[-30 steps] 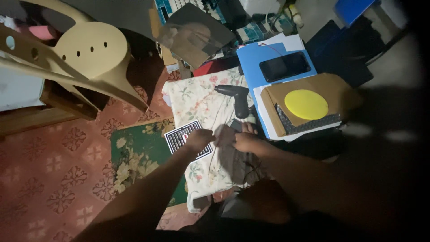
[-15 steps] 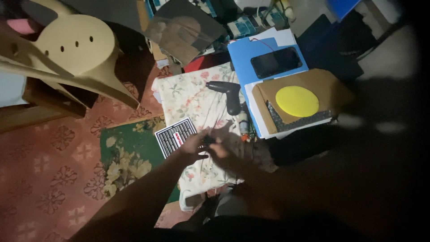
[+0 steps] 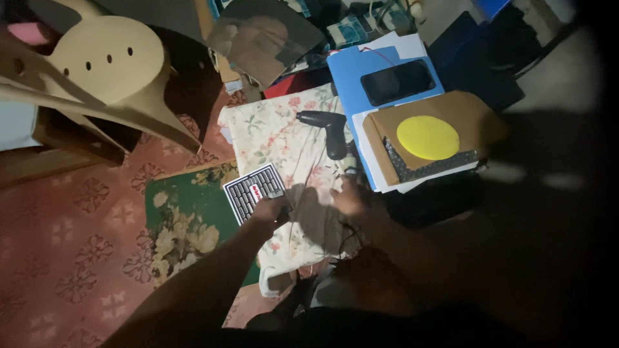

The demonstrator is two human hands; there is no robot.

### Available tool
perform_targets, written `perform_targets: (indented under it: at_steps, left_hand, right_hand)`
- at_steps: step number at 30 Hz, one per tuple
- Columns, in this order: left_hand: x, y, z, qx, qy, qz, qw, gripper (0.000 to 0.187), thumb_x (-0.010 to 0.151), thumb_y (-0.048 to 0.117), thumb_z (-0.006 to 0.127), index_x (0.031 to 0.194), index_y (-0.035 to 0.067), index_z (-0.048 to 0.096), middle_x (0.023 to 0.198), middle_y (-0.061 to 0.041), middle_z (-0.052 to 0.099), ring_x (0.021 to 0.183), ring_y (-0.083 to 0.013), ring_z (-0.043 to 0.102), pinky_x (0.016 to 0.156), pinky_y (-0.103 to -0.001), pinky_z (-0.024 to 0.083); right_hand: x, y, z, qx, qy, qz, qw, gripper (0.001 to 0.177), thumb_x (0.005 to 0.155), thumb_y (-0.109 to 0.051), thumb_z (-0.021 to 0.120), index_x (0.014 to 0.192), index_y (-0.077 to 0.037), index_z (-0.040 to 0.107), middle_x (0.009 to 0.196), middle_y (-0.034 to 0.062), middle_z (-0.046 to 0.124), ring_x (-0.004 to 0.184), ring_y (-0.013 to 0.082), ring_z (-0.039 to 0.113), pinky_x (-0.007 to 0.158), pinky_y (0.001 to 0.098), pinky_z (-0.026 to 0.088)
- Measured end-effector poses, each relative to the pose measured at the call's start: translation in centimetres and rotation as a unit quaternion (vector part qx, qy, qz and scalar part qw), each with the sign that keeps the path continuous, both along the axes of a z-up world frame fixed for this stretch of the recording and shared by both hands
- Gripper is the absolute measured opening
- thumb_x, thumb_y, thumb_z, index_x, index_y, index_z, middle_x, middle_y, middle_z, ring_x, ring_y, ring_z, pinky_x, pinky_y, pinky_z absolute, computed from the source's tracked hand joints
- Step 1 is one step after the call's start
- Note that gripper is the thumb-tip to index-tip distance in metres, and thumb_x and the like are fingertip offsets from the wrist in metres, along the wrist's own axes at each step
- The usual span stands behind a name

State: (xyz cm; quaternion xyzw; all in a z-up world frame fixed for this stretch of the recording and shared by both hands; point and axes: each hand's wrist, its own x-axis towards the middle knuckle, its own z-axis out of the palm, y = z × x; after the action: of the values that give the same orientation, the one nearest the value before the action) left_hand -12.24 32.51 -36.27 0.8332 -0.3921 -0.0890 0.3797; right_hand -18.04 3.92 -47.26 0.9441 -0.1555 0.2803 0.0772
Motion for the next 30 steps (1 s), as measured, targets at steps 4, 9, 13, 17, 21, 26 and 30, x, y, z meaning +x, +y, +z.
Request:
perform_targets:
  at_steps: [4,9,13,17,21,26,30]
  left_hand:
    - [-1.0,-0.9,1.7,-0.147,0.622,0.306,0.705,0.014,0.084,0.017,0.074,0.079,0.005,0.068,0.070,-0.006,0.061,0.062,-0.0177,0.059,0.058,-0.034,0.055]
    - [-1.6,0.0,2.6,-0.136,0.609,0.321,0.713,0.011,0.084,0.014,0.076,0.081,0.008,0.066,0.069,-0.003,0.059,0.060,-0.0182,0.057,0.058,-0.033,0.054]
    - [-2.2,0.3,5.2,-0.120,0.613,0.327,0.709,0.013,0.085,0.020,0.073,0.088,0.008,0.069,0.072,-0.005,0.064,0.062,-0.0176,0.063,0.060,-0.034,0.058]
    - [-2.3,1.0,1.9,-0.116,0.612,0.357,0.696,0.019,0.087,0.021,0.076,0.092,0.005,0.068,0.077,-0.007,0.063,0.063,-0.0203,0.063,0.063,-0.036,0.058]
    - [-2.9,0.5,3.2,-0.134,0.627,0.315,0.700,0.018,0.087,0.022,0.075,0.095,0.006,0.069,0.079,-0.007,0.062,0.064,-0.0197,0.060,0.064,-0.035,0.057]
    - [-3.2,-0.2,5.8,-0.073,0.632,0.322,0.701,0.024,0.088,0.024,0.076,0.096,0.004,0.066,0.077,-0.006,0.061,0.066,-0.0177,0.062,0.067,-0.036,0.062]
    - [-2.9,0.4,4.0,-0.105,0.625,0.319,0.705,0.020,0.087,0.020,0.076,0.096,0.005,0.066,0.077,-0.006,0.061,0.068,-0.0186,0.063,0.068,-0.037,0.062]
  right_hand:
    - [0.9,-0.7,3.6,0.628,0.245,0.020,0.738,0.060,0.090,-0.035,0.065,0.142,-0.010,0.050,0.101,0.0184,0.070,0.077,0.0341,0.067,0.073,0.0548,0.055]
    - [-0.5,-1.8,3.1,0.188,0.258,0.122,0.940,0.032,0.104,-0.042,0.061,0.106,-0.012,0.071,0.093,0.0120,0.074,0.090,0.0344,0.066,0.086,0.0555,0.048]
    - [-2.8,2.0,14.8,0.261,0.296,0.027,0.919,0.030,0.102,-0.040,0.053,0.120,-0.023,0.070,0.129,0.0099,0.062,0.126,0.0323,0.048,0.103,0.0601,0.033]
    - [-2.6,2.1,9.9,0.359,0.338,-0.027,0.870,0.032,0.100,-0.048,0.054,0.125,-0.035,0.068,0.158,-0.0007,0.039,0.152,0.0256,0.016,0.123,0.0653,0.007]
    - [-3.7,4.2,16.0,0.313,0.360,0.021,0.879,0.038,0.098,-0.043,0.056,0.133,-0.034,0.065,0.163,0.0014,0.038,0.155,0.0302,0.016,0.121,0.0678,0.015]
    - [-3.8,3.6,15.9,0.410,0.286,0.030,0.865,0.062,0.091,-0.036,0.067,0.145,-0.012,0.047,0.160,0.0205,0.028,0.143,0.0433,0.021,0.111,0.0702,0.010]
    - [-6.9,3.1,14.6,0.390,0.221,-0.037,0.893,0.060,0.085,-0.022,0.071,0.138,-0.003,0.051,0.139,0.0239,0.048,0.134,0.0430,0.044,0.112,0.0617,0.031]
